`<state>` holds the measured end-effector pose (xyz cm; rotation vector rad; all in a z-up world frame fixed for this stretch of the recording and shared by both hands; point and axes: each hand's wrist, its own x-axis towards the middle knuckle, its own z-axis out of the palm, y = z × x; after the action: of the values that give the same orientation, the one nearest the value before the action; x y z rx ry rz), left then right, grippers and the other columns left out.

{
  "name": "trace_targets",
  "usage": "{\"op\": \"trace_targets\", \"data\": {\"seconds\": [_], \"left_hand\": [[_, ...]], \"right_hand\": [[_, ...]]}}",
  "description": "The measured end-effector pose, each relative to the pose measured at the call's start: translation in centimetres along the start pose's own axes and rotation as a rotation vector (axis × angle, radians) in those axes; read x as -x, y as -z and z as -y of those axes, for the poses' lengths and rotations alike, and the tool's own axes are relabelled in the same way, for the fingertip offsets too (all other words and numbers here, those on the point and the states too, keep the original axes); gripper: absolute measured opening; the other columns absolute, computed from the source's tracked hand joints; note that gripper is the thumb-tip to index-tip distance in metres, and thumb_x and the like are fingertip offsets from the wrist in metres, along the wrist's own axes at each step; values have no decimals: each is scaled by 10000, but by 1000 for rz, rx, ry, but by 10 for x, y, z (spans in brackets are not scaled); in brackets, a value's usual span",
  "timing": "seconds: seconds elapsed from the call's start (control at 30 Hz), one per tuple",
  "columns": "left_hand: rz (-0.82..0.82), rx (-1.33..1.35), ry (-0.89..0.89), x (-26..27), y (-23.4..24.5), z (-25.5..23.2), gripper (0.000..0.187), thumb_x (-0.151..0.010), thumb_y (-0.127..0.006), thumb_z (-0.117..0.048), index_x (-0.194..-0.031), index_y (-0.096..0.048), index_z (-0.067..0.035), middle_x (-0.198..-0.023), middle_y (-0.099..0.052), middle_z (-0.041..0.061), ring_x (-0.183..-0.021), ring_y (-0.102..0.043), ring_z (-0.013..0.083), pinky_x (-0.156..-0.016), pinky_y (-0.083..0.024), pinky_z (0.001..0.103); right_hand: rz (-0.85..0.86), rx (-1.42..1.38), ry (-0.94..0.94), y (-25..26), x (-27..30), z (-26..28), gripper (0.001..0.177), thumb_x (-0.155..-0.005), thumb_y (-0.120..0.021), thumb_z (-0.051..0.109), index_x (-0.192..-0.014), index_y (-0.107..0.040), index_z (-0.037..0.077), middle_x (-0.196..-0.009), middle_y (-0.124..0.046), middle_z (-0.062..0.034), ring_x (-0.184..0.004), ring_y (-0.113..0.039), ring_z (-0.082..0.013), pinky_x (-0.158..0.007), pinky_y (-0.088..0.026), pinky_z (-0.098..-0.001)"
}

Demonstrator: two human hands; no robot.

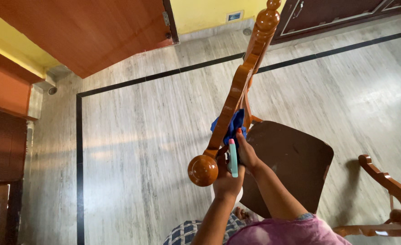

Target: The person wipes a wooden chair and a round dining table using a blue cloth and a spray bottle. They spray the chair and wipe its backrest and legs, then move to the table to wipe the surface and a central tray.

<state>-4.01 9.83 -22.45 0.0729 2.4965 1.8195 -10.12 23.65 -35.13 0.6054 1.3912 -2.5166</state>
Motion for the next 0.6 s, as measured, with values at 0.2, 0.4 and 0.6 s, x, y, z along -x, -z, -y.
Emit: {"op": "trace_targets", "data": {"seconds": [0.2, 0.4, 0.6], "left_hand": [[44, 24, -34, 9, 9, -7, 570, -772, -667, -158, -1323, -535, -103, -1169, -671, 123, -953, -739, 285, -828, -591, 379], [-65, -126, -433, 8, 5, -10, 588, -787, -694, -109, -1349, -526, -85, -1418, -645, 226, -1151, -664, 402, -905, -579, 421], [142, -76, -13, 9, 0, -11, 623, -838, -651, -201, -1435, -488, -124, -1135, -746, 143, -1018, -745, 323, -882, -593, 394]], "right_hand": [[65, 79, 138, 47, -51, -69, 354, -952, -526, 461, -1111, -706, 201, -908, -729, -48, -811, -692, -148, -761, -562, -292], [39, -189, -124, 66, -53, -102, 308, -986, -570, 453, -1025, -674, 166, -809, -695, -29, -696, -665, -136, -635, -538, -283], [30, -107, -88, 73, -51, -93, 305, -991, -573, 432, -1052, -647, 142, -792, -682, -30, -672, -661, -132, -606, -536, -280]]}}
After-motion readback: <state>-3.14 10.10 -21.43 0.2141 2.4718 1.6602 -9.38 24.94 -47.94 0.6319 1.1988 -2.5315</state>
